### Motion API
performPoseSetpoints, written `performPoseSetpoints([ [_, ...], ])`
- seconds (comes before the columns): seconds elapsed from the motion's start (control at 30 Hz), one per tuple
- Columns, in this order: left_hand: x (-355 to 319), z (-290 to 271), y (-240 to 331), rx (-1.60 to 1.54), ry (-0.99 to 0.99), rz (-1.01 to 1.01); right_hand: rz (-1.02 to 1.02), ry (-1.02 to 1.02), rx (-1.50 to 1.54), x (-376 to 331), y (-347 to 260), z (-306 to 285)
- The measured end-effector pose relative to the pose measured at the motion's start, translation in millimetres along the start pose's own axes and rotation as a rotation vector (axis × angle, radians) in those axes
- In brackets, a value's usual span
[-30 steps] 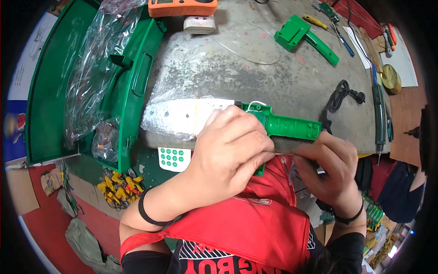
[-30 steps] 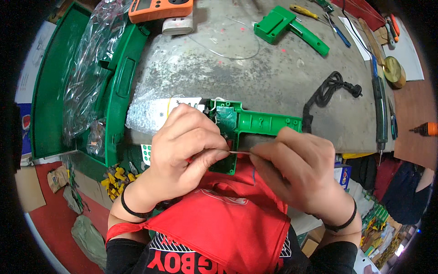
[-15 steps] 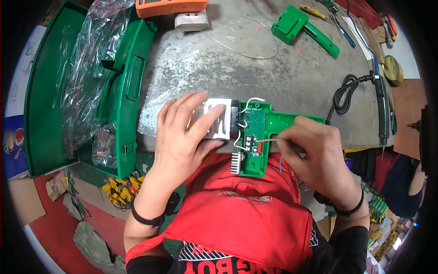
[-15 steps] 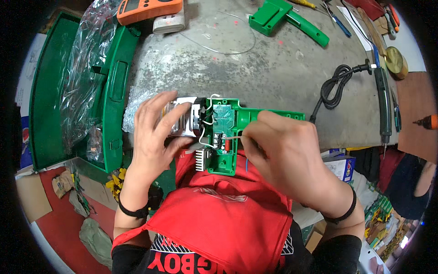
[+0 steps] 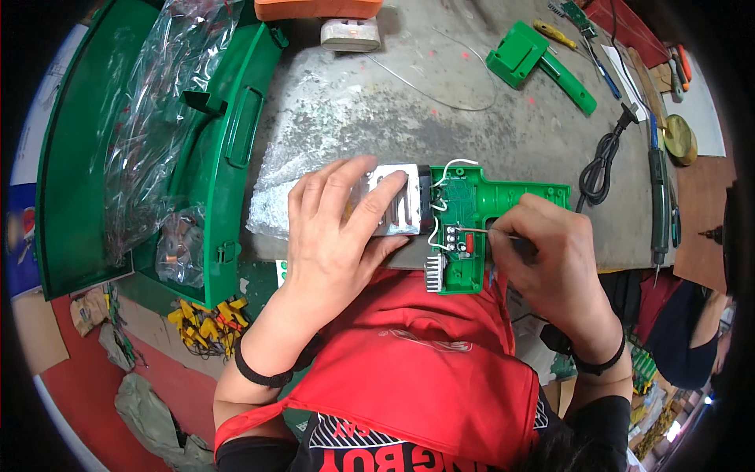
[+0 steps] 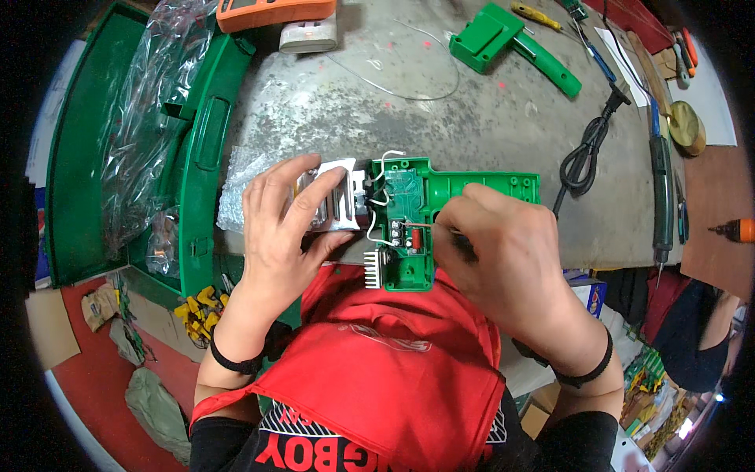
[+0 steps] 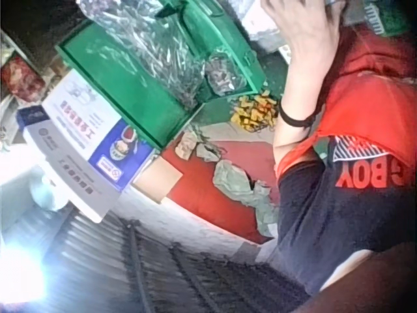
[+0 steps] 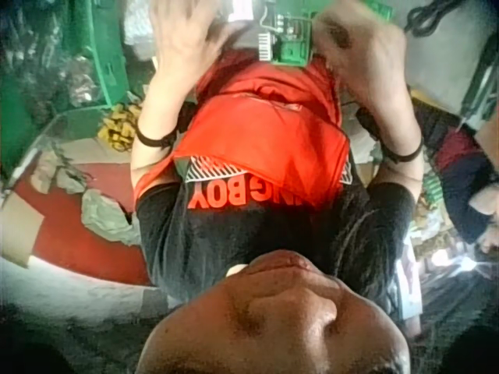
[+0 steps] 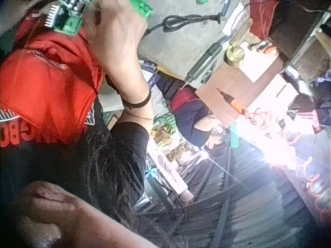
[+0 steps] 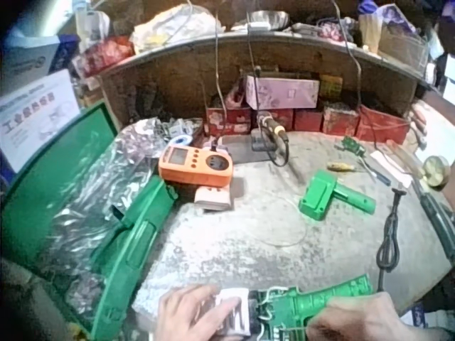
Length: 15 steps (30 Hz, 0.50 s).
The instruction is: Assembling the internal electronic components and housing of a green handheld tool.
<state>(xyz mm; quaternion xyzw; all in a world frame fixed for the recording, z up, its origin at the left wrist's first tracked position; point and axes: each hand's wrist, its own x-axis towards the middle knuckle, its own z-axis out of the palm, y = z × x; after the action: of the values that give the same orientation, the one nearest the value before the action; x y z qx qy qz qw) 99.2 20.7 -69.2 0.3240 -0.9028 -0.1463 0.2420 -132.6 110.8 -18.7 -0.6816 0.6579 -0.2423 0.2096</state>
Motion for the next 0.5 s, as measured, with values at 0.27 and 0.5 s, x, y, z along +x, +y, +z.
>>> performPoseSetpoints([
  [0.27, 16, -16, 6, -0.140, 0.024, 0.000, -0.028, 0.016, -0.010, 4, 4, 0],
  [0.5, 53, -9, 15, -0.313, 0.012, 0.162, -0.068, -0.017, 0.087, 5, 13, 0],
])
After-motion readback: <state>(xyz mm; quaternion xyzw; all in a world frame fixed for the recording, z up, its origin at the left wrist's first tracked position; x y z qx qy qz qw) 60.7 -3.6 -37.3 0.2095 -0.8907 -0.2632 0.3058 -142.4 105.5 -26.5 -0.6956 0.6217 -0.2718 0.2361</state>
